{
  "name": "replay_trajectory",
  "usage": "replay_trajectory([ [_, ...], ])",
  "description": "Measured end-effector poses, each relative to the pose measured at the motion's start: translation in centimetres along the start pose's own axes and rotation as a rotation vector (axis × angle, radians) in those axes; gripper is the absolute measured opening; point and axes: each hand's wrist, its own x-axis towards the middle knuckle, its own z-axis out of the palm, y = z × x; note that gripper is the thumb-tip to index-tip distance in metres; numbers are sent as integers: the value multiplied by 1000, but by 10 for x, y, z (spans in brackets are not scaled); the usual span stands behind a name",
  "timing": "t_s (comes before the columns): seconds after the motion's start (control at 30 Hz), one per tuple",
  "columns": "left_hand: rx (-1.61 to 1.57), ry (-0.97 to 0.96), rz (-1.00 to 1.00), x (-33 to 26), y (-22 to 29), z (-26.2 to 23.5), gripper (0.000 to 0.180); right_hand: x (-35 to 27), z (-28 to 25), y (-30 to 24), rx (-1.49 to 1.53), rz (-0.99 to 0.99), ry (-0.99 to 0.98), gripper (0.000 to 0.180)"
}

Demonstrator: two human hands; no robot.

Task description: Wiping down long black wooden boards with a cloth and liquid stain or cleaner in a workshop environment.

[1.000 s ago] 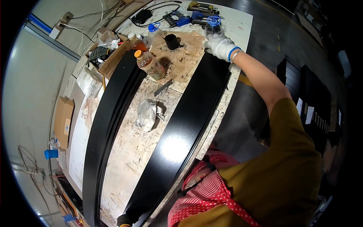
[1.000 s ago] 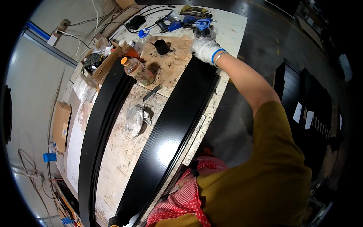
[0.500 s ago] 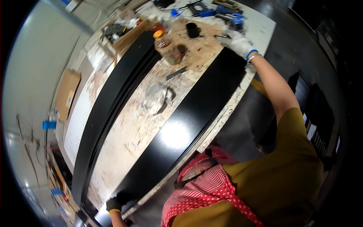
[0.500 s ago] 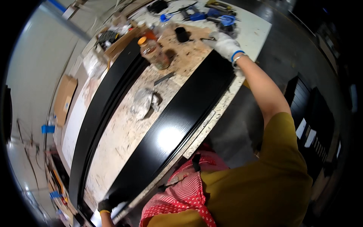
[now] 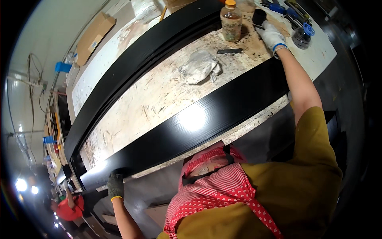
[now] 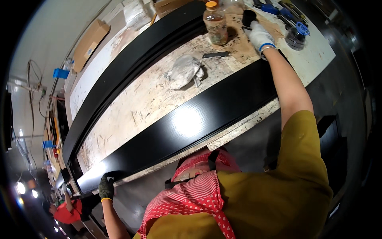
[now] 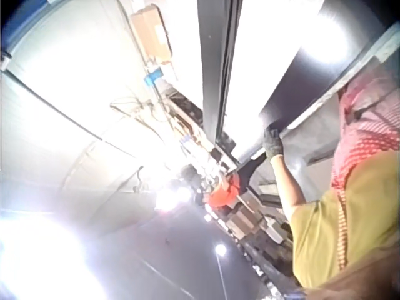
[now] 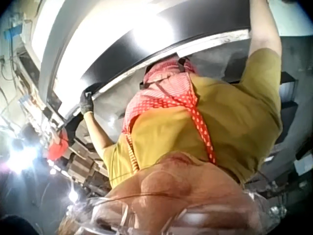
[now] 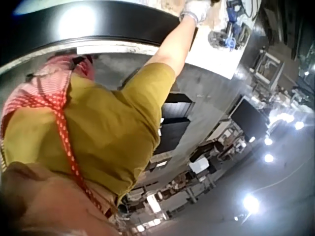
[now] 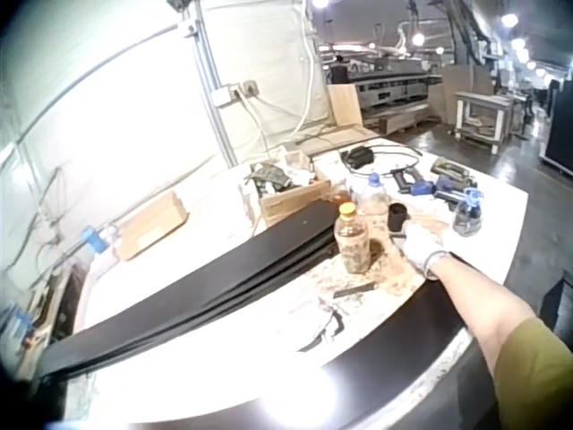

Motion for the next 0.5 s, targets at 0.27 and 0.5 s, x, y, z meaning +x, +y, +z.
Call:
replay_trajectory([
  [0.27,-90,201,363,23,87,-30,24,-10,-9,29,171,-27,207,43],
  [0.5,-25,134,845,25,268,-49,81,-36,-29,163,755,-446,217,47],
])
